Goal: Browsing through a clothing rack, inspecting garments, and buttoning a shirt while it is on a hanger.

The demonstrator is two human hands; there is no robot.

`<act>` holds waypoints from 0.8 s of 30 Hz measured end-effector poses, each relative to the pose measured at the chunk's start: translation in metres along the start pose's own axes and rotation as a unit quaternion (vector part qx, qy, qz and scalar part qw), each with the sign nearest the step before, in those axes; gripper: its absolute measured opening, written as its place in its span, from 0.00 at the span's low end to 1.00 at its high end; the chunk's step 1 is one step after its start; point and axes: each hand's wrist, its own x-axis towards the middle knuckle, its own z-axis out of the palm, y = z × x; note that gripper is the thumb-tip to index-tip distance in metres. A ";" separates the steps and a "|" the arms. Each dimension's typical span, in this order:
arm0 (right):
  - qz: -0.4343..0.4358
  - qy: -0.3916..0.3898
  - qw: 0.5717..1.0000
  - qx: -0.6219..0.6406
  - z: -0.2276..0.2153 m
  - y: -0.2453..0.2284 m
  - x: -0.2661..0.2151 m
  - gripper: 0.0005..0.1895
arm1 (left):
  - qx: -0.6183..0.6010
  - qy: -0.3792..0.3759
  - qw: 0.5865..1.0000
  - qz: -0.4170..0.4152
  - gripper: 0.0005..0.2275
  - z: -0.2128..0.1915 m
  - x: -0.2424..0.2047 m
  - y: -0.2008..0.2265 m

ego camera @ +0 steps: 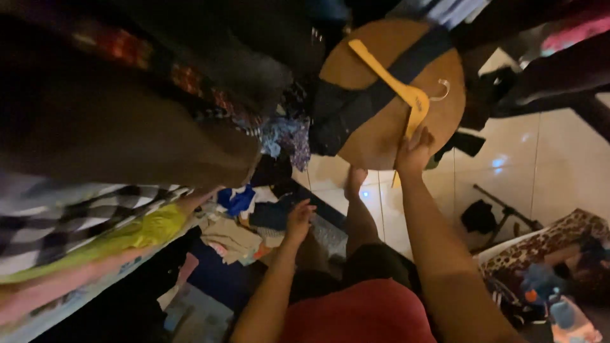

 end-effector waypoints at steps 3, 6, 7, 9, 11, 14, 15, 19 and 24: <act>-0.265 0.144 0.953 0.004 -0.014 -0.040 -0.089 0.18 | -0.058 0.026 0.995 -0.082 0.20 -0.031 0.027 -0.079; 0.033 -0.037 0.983 0.178 0.069 0.038 -0.198 0.08 | -0.031 0.046 0.991 -0.120 0.22 -0.044 0.017 -0.063; 0.041 -0.037 0.983 0.175 0.075 0.022 -0.214 0.08 | -0.028 0.044 0.991 -0.127 0.22 -0.056 0.034 -0.083; 0.105 -0.223 0.913 0.325 0.098 -0.011 -0.225 0.07 | 0.144 0.004 0.989 -0.038 0.27 -0.073 0.092 -0.120; 0.151 -0.235 0.919 0.280 0.202 0.048 -0.228 0.11 | 0.216 0.037 0.976 -0.004 0.23 -0.078 0.124 -0.119; 0.232 -0.252 0.891 0.297 0.301 0.085 -0.219 0.14 | 0.336 0.085 0.937 0.042 0.19 -0.086 0.190 -0.103; 0.238 -0.267 0.862 0.359 0.327 0.087 -0.204 0.11 | 0.370 0.121 0.919 0.066 0.20 -0.085 0.220 -0.093; 0.135 -0.267 0.921 0.252 0.371 0.107 -0.161 0.18 | 0.545 0.233 0.797 0.118 0.30 -0.054 0.296 0.001; -0.039 -0.275 0.959 0.055 0.365 0.048 -0.140 0.29 | 0.600 0.064 0.794 0.076 0.56 -0.036 0.364 0.037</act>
